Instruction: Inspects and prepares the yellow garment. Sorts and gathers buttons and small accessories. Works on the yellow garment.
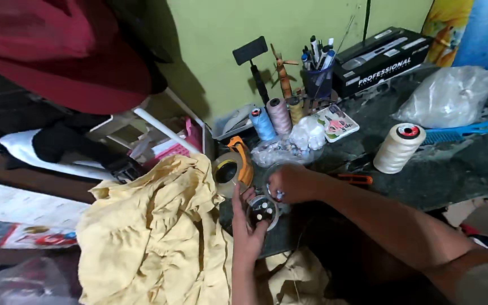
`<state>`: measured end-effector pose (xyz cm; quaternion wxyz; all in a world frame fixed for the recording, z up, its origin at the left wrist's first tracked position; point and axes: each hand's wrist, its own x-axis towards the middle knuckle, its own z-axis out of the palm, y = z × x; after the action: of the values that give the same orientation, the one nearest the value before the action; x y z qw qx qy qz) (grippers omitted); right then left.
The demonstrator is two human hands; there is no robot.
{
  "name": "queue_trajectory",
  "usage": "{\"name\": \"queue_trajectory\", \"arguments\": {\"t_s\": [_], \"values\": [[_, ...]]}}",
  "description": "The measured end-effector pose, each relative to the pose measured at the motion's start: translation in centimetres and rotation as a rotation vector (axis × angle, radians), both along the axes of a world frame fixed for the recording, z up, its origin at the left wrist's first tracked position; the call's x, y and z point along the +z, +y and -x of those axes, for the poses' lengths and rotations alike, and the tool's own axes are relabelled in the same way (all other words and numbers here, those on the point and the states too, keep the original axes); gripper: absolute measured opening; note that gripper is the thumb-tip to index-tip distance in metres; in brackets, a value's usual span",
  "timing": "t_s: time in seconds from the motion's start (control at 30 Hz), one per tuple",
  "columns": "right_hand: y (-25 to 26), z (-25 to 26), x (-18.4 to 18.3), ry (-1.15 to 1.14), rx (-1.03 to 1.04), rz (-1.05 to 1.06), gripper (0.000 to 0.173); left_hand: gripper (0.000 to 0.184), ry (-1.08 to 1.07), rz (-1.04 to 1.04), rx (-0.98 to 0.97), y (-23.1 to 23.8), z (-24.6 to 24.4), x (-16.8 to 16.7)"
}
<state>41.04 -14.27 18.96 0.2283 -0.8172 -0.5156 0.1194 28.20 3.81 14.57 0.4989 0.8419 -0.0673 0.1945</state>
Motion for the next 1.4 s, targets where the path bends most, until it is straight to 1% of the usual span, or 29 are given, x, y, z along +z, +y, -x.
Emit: {"name": "queue_trajectory", "arguments": {"t_s": [0.2, 0.33, 0.4, 0.47, 0.5, 0.57, 0.63, 0.67, 0.73, 0.77, 0.83, 0.87, 0.9, 0.97, 1.0, 1.07, 1.13, 1.17, 1.23, 1.27, 1.3, 1.33, 1.37, 1.4], "values": [[-0.5, -0.1, 0.4, 0.05, 0.011, -0.03, 0.013, 0.097, 0.008, 0.067, -0.008, 0.1, 0.0, 0.1], [-1.1, -0.4, 0.9, 0.066, -0.012, -0.152, 0.01, 0.092, 0.008, 0.098, -0.005, 0.1, 0.0, 0.1], [-0.9, -0.5, 0.8, 0.04, -0.029, -0.236, 0.007, 0.09, -0.029, 0.101, -0.016, 0.4, -0.1, -0.3], [-0.6, 0.0, 1.1, 0.092, -0.016, -0.325, 0.011, 0.109, -0.072, 0.128, -0.017, 0.8, -0.3, -0.5], [-0.4, 0.4, 1.3, 0.13, 0.001, -0.355, 0.015, 0.115, -0.092, 0.167, -0.018, 0.9, -0.5, -0.6], [-0.2, 0.7, 1.3, 0.119, -0.002, -0.36, 0.021, 0.122, -0.113, 0.256, -0.019, 1.1, -0.6, -0.6], [-0.6, 0.0, 1.0, 0.005, -0.097, -0.32, 0.018, 0.123, -0.118, 0.26, 0.004, 1.0, -0.6, -0.5], [-0.9, -0.5, 0.9, -0.037, -0.165, -0.289, 0.015, 0.119, -0.123, 0.199, 0.018, 0.7, -0.5, -0.4], [-1.5, -1.2, 1.4, -0.05, -0.276, -0.193, 0.014, 0.103, -0.119, -0.005, 0.039, 0.1, -0.2, -0.1], [-1.7, -1.4, 1.6, -0.048, -0.296, -0.144, 0.014, 0.094, -0.115, -0.104, 0.052, -0.2, -0.2, -0.1], [-2.0, -1.4, 1.9, -0.023, -0.289, -0.052, 0.012, 0.079, -0.102, -0.217, 0.06, -0.9, -0.2, 0.1], [-2.2, -1.2, 1.9, -0.001, -0.271, -0.008, 0.014, 0.072, -0.098, -0.246, 0.065, -1.2, -0.3, 0.1], [-2.2, -0.9, 1.9, 0.021, -0.249, 0.028, 0.02, 0.065, -0.095, -0.263, 0.074, -1.3, -0.3, 0.1], [-2.0, -0.5, 2.0, 0.042, -0.205, 0.108, 0.033, 0.058, -0.089, -0.278, 0.081, -1.3, -0.3, 0.0], [-1.7, -0.3, 2.1, 0.04, -0.197, 0.136, 0.034, 0.061, -0.087, -0.276, 0.068, -1.2, -0.3, 0.0], [-1.4, -0.1, 2.0, 0.023, -0.19, 0.158, 0.033, 0.077, -0.087, -0.233, 0.03, -0.9, -0.4, -0.1], [-1.2, -0.2, 1.5, 0.0, -0.192, 0.141, 0.031, 0.097, -0.069, -0.094, 0.015, -0.6, -0.5, -0.4], [-1.2, -0.3, 1.2, -0.01, -0.189, 0.126, 0.03, 0.102, -0.063, 0.0, 0.01, -0.3, -0.5, -0.8], [-1.2, -0.2, 0.8, -0.027, -0.19, 0.108, 0.031, 0.105, -0.093, 0.171, 0.012, 0.4, -0.5, -1.3], [-1.1, -0.1, 0.9, -0.034, -0.195, 0.111, 0.031, 0.103, -0.128, 0.216, 0.019, 0.7, -0.5, -1.4], [-1.0, -0.1, 1.0, -0.039, -0.2, 0.118, 0.032, 0.097, -0.163, 0.22, 0.033, 1.0, -0.3, -1.2], [-1.0, 0.0, 1.0, -0.043, -0.204, 0.121, 0.031, 0.083, -0.184, 0.168, 0.074, 1.3, 0.1, -0.8], [-0.9, 0.0, 0.9, -0.048, -0.204, 0.112, 0.03, 0.061, -0.178, 0.067, 0.152, 1.4, 0.9, 0.1], [-0.8, -0.1, 0.6, -0.06, -0.193, 0.089, 0.028, 0.037, -0.106, -0.077, 0.256, 1.3, 1.9, 1.4]]}}
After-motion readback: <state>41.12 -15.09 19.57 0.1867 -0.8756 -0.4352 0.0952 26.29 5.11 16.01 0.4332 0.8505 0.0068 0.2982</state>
